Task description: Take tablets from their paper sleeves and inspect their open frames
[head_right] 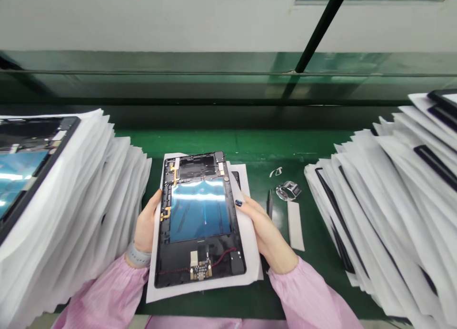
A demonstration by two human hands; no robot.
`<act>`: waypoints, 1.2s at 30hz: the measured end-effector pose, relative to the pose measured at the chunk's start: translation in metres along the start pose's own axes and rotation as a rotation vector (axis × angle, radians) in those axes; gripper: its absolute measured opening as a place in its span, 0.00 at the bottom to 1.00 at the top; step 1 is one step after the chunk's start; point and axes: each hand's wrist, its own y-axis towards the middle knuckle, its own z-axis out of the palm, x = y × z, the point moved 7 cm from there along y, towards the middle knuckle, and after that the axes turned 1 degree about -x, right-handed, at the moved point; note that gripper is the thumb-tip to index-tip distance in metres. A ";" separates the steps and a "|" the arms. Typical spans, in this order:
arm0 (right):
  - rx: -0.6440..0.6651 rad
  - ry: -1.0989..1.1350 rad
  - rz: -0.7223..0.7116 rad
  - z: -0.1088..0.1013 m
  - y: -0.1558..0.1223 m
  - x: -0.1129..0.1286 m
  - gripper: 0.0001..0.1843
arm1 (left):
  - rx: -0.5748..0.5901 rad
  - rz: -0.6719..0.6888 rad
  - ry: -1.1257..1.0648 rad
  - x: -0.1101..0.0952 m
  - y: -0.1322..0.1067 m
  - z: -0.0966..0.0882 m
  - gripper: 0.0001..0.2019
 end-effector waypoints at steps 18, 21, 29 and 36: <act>-0.028 -0.171 -0.190 -0.006 -0.004 0.010 0.22 | -0.032 -0.050 0.024 0.004 -0.003 -0.002 0.22; -0.032 -0.123 -0.138 -0.006 -0.002 0.006 0.21 | 0.002 -0.140 -0.003 0.009 -0.003 0.006 0.23; -0.011 0.064 -0.036 0.000 0.001 0.000 0.19 | -0.126 -0.220 -0.003 0.009 -0.002 0.007 0.28; -0.008 0.091 -0.024 -0.001 0.002 -0.003 0.20 | -0.021 -0.236 -0.017 0.011 0.002 0.011 0.27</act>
